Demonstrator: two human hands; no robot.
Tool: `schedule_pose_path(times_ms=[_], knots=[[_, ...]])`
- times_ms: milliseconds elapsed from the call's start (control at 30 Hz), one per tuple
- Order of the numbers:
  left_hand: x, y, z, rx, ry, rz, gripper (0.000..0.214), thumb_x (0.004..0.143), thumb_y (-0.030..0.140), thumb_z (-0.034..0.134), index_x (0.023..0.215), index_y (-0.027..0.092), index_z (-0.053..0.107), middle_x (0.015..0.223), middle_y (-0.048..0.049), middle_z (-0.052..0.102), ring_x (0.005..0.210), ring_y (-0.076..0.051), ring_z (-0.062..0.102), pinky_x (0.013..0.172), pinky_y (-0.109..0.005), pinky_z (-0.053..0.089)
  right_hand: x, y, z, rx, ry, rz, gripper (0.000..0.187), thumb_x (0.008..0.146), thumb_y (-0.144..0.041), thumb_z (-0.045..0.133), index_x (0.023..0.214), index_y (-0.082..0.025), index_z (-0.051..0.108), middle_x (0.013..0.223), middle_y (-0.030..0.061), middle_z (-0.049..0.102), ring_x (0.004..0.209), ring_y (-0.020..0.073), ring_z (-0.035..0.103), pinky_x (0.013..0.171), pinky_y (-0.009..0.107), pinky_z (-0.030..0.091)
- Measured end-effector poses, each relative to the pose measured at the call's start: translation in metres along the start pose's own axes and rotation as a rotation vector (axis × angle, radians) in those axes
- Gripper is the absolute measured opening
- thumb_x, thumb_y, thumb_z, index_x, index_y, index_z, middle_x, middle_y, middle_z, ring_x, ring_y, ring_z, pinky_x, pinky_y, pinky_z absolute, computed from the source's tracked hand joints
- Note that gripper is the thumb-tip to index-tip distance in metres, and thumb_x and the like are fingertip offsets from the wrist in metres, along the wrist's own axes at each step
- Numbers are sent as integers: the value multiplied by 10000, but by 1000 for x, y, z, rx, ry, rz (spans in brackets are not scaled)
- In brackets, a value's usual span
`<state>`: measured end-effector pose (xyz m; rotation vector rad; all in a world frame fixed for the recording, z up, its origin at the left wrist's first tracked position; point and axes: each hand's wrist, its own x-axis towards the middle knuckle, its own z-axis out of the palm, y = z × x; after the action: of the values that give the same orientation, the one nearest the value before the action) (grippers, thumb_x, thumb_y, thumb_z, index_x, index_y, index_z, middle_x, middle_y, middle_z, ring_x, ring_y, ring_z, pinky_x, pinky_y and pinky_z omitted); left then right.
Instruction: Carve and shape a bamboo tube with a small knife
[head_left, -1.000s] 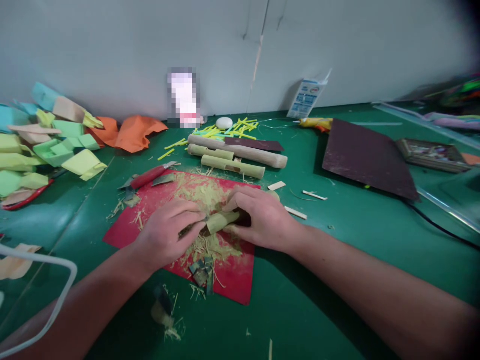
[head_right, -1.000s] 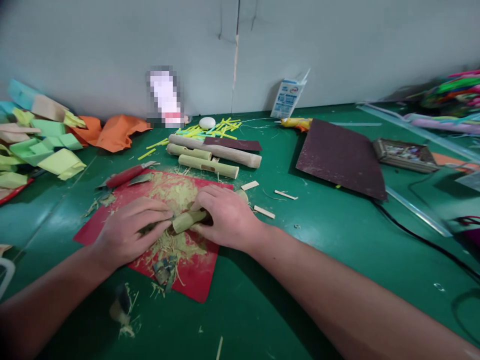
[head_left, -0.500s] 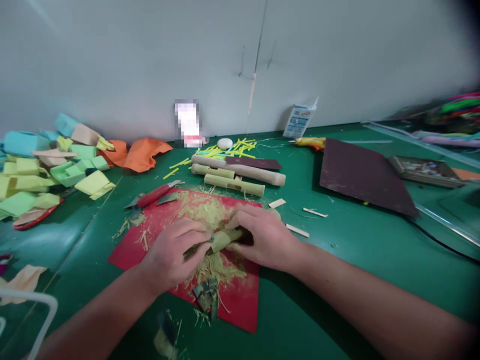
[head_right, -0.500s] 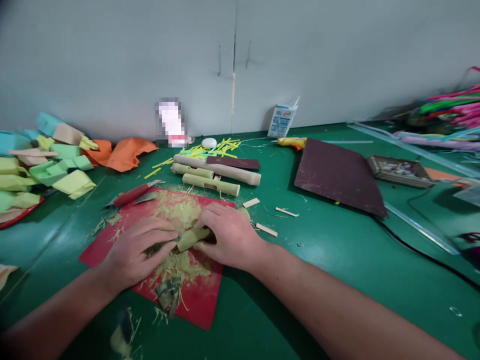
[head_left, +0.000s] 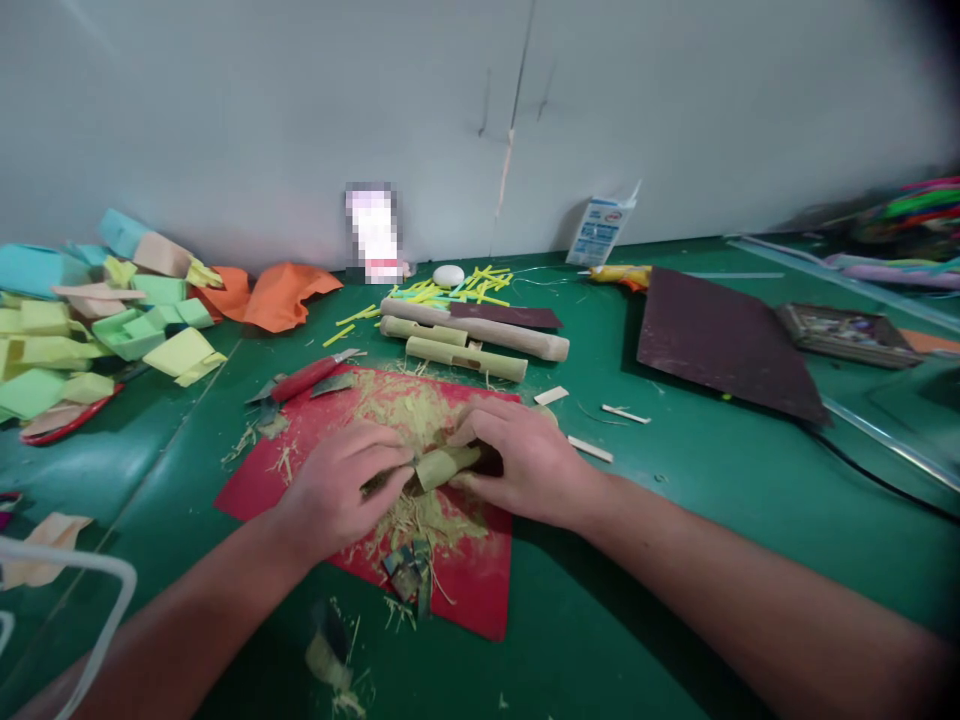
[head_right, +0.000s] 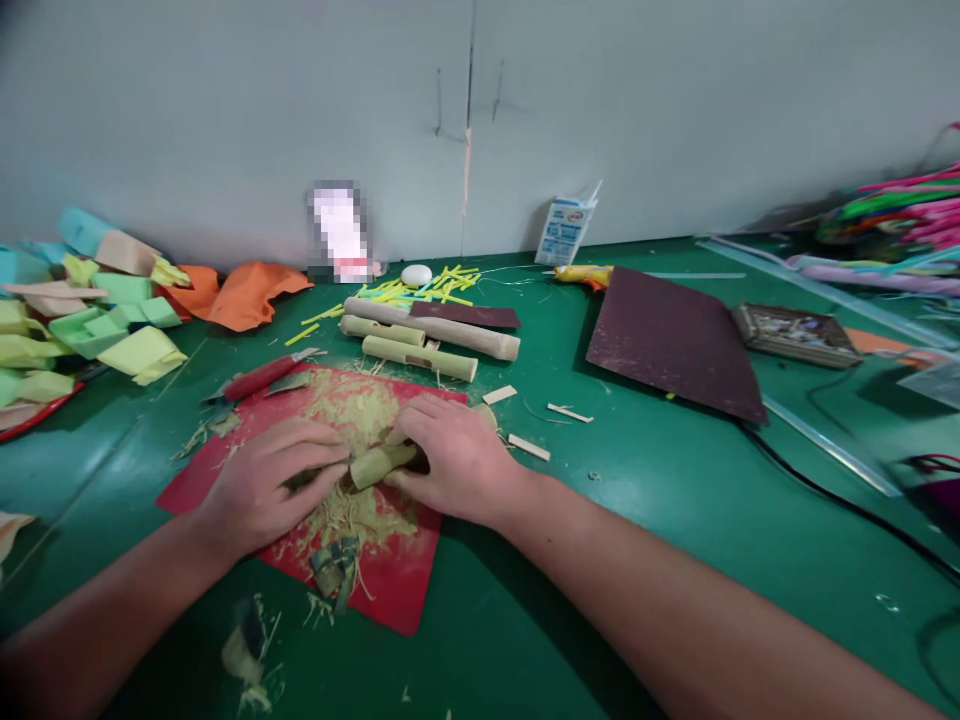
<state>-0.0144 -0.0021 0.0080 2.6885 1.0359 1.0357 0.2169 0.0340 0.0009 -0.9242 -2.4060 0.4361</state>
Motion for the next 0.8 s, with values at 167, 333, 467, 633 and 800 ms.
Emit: schedule_pose_path(times_ms=[167, 333, 467, 633, 800], knots=[[1, 0, -1, -37, -26, 13, 146, 853, 136, 603, 976, 173, 671, 929, -67, 691, 852, -166, 657, 765, -309, 570, 1, 0, 0, 13, -1, -5, 192, 752, -289, 698, 875, -194, 584, 881, 33, 644, 813, 171, 575, 675, 278, 395], [1, -1, -1, -20, -19, 8, 132, 853, 133, 601, 958, 167, 675, 920, -65, 693, 847, -163, 660, 763, -302, 568, 0, 0, -1, 17, -6, 11, 194, 745, -279, 699, 874, -196, 581, 907, 44, 650, 832, 180, 584, 695, 287, 407], [1, -2, -1, -3, -16, 21, 122, 844, 129, 614, 944, 159, 677, 910, -65, 692, 842, -166, 656, 757, -304, 568, 0, 0, -1, 24, -3, -2, 200, 757, -296, 694, 893, -197, 584, 925, 47, 652, 852, 183, 589, 707, 290, 411], [0, -1, -1, -19, -31, 22, 133, 850, 138, 610, 963, 163, 677, 918, -62, 692, 846, -160, 655, 764, -297, 567, 1, 1, -1, 23, 0, -11, 187, 763, -285, 689, 892, -194, 588, 914, 44, 647, 834, 174, 583, 697, 281, 405], [2, -2, -3, -8, -34, -11, 122, 859, 150, 593, 941, 170, 682, 912, -63, 700, 839, -165, 664, 756, -300, 571, 0, 0, -1, 20, -1, 10, 185, 762, -298, 687, 881, -202, 584, 898, 37, 636, 812, 170, 575, 672, 275, 391]])
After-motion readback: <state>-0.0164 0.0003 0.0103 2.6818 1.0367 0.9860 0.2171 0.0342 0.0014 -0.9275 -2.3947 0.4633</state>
